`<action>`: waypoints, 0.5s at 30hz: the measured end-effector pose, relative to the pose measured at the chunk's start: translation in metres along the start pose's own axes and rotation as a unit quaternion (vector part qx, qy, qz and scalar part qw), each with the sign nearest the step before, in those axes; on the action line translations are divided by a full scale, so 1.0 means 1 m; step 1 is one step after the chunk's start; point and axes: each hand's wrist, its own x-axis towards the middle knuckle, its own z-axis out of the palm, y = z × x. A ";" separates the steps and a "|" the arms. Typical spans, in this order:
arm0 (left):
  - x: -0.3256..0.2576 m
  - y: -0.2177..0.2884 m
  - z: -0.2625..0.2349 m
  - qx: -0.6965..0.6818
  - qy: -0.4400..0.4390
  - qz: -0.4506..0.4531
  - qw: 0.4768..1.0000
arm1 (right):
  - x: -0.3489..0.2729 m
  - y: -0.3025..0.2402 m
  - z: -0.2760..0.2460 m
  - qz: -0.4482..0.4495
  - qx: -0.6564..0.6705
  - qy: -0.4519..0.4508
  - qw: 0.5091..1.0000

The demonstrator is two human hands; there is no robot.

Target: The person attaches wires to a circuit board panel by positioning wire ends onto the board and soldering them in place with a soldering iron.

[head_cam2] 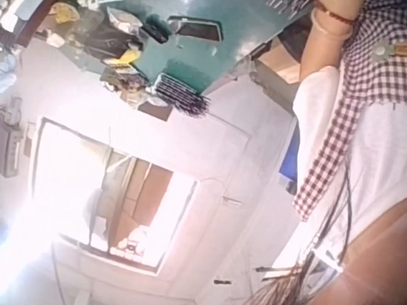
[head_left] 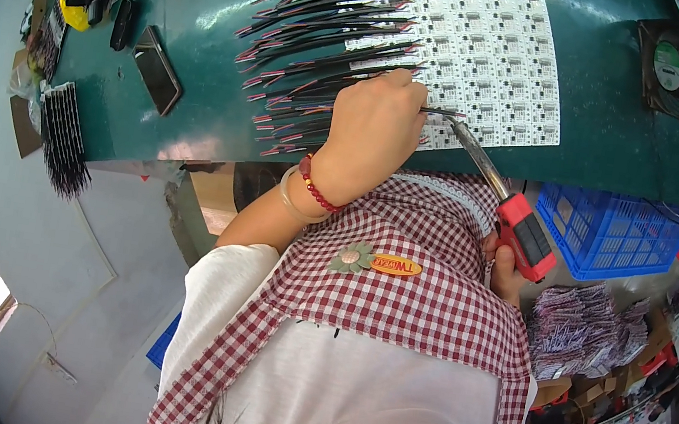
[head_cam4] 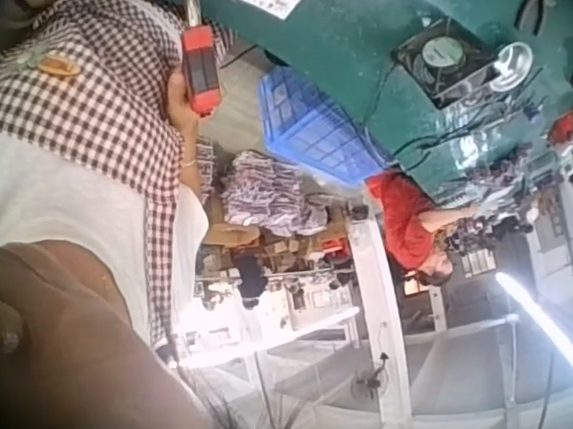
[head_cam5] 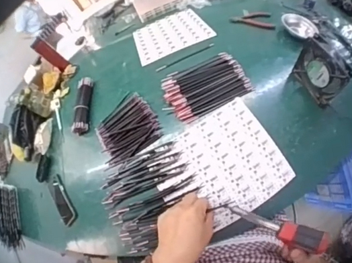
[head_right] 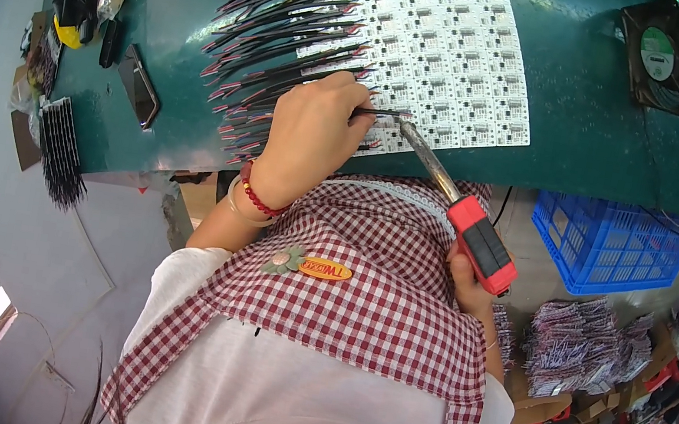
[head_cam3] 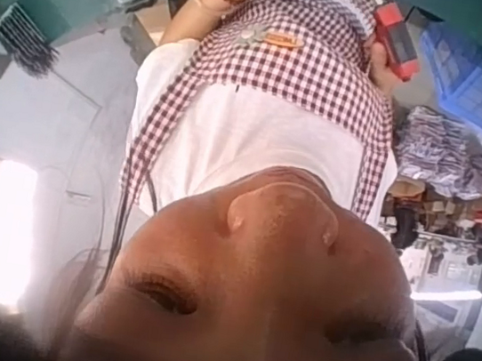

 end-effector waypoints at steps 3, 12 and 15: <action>0.000 0.000 0.000 0.003 0.002 0.004 1.000 | 0.000 0.000 0.001 0.005 0.007 0.007 1.000; -0.001 0.003 -0.006 -0.102 0.123 0.069 0.985 | -0.013 0.010 -0.009 -0.006 0.031 0.021 0.999; -0.007 0.012 -0.016 -0.140 0.074 0.029 0.987 | -0.014 0.001 -0.010 0.011 0.074 0.025 0.997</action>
